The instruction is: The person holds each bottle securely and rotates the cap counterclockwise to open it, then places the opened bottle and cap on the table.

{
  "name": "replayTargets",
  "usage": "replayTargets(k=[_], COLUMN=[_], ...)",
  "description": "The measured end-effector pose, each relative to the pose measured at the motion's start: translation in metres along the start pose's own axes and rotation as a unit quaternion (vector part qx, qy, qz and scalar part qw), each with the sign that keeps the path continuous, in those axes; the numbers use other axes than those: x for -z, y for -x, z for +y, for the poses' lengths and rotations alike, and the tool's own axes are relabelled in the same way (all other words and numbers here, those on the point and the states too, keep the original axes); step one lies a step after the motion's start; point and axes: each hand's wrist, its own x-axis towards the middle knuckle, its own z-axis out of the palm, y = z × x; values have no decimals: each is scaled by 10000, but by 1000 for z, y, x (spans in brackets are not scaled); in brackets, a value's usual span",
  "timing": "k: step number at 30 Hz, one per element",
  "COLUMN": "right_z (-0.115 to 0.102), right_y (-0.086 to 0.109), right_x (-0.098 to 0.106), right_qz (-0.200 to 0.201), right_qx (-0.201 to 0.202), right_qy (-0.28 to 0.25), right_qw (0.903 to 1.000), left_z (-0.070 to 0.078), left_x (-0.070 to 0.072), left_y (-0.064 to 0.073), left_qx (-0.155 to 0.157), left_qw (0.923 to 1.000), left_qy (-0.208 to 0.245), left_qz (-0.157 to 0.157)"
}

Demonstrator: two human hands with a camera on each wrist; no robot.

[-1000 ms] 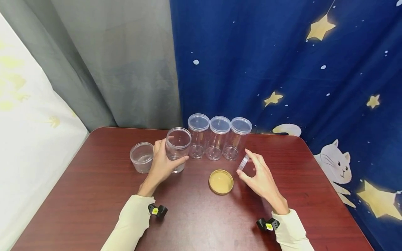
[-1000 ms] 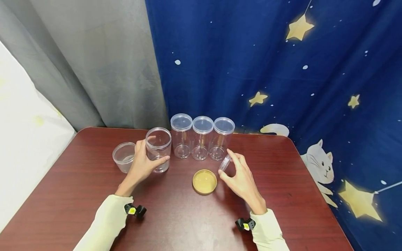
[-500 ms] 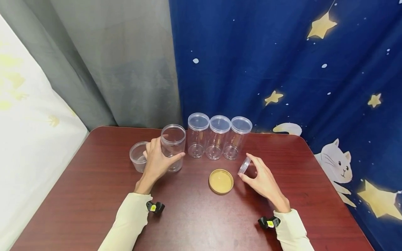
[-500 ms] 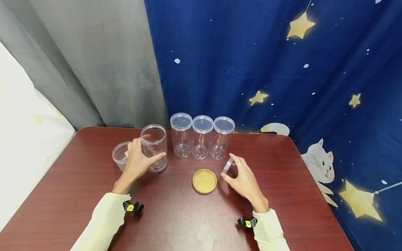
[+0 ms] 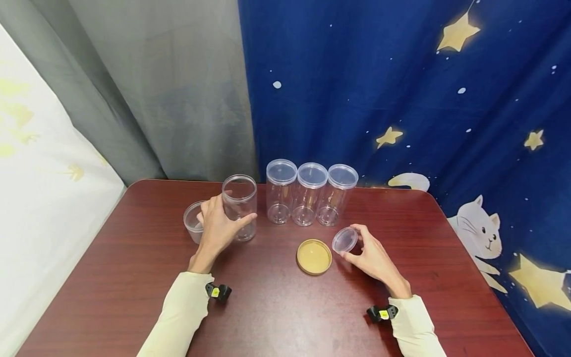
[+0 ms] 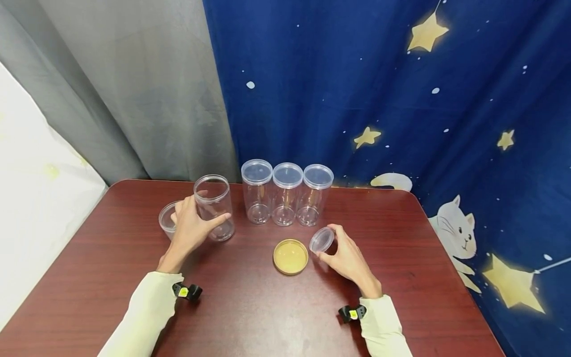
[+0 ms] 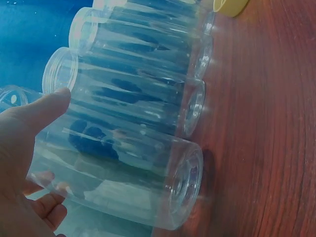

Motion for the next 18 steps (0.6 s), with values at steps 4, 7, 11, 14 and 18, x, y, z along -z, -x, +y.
replayTargets(k=[4,7,11,14,18], right_z=[5,7,10,10,8], right_y=[0,0,-1,-2,-1], right_x=[-1,-1,-5,-7,-8], right_qz=[-147,-199,-370,-513,-609], right_qx=[-15,57,120,95,98], right_qy=[-16,155,413,542,688], right_qw=[9999,9997,9984,9972,9957], left_z=[-2,-4,-6,-7,-9], left_x=[-1,0,3,6,6], left_y=[-1,-2,-2,-2,-3], left_qx=[92,115,108,87,100], left_qw=[9999,9999,9997,9994,9988], left_qy=[-73,-94,-123,-172,-246], left_qz=[42,65,182,299,411])
